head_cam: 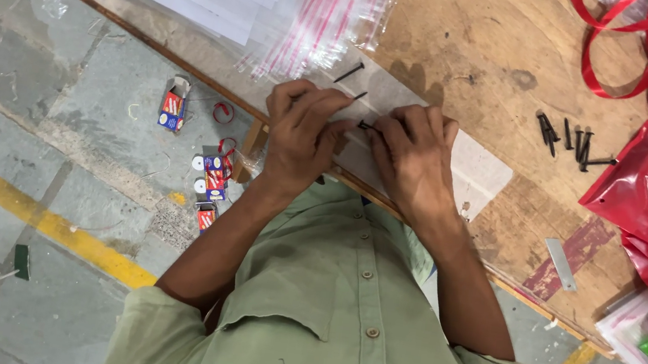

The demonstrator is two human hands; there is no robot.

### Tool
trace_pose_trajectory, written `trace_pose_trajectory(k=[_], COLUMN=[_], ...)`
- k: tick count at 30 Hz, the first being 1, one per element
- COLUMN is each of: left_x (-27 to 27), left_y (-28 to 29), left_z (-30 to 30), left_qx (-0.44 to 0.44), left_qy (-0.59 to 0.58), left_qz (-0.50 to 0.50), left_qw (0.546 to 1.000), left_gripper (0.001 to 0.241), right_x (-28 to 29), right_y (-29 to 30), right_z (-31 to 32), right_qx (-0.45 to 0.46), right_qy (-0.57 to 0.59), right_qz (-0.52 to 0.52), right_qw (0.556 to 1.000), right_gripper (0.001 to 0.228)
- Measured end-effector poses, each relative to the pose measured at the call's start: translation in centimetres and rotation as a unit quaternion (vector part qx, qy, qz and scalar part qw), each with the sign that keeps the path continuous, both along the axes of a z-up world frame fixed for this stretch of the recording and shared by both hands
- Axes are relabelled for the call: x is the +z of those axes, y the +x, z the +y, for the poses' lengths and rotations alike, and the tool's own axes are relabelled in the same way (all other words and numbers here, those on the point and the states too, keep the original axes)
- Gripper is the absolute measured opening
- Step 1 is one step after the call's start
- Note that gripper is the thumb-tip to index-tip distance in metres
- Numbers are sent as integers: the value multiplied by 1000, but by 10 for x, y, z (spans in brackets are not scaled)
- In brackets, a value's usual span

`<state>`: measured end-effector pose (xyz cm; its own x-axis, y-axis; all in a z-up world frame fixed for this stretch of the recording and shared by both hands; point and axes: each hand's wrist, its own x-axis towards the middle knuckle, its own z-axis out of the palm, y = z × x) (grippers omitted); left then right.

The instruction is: The person folds and ties red printed ribbons at a workbench, pressing the folds flat and setting finished ribbons aside. They then gather black screws from the table, count them in their palm, and arrange the screws into a pile on the bench.

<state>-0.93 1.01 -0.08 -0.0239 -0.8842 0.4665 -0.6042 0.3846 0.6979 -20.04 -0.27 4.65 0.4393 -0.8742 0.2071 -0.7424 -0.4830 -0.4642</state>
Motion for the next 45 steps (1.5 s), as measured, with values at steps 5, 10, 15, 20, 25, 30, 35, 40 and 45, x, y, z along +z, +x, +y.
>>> trace_pose_trajectory(k=[5,10,15,20,25,30,35,40,45], left_x=[-1,0,11,8,4,8,9,14,16], left_y=[-3,-4,-6,-8,-9,-10,-11,-15,-24], left_z=[-1,-3,-4,-9,-9,-9,-9,-11,-16], left_qx=[11,21,15,1,13,9,4,-9,-39], left_qy=[12,16,37,48,52,54,66,72,58], left_qz=[2,-33,-7,-12,-36,-43,-43,-33,-13], left_qw=[1000,999,999,999,998,998,997,997,997], left_gripper=[31,33,35,40,41,40,37,28,21], right_x=[1,6,1,-10,-18,-20,-20,-18,-19], right_y=[-18,-54,-99,-133,-141,-142,-143,-142,-143], right_z=[16,36,50,54,46,44,41,43,45], right_qx=[-51,-153,-231,-335,-367,-375,-379,-381,-385], right_qy=[28,25,3,-13,-64,-64,-69,-76,-91], right_qz=[-3,5,6,6,34,20,17,4,-21], right_qw=[998,988,973,942,927,925,923,922,918], right_gripper=[13,14,13,8,10,10,10,10,11])
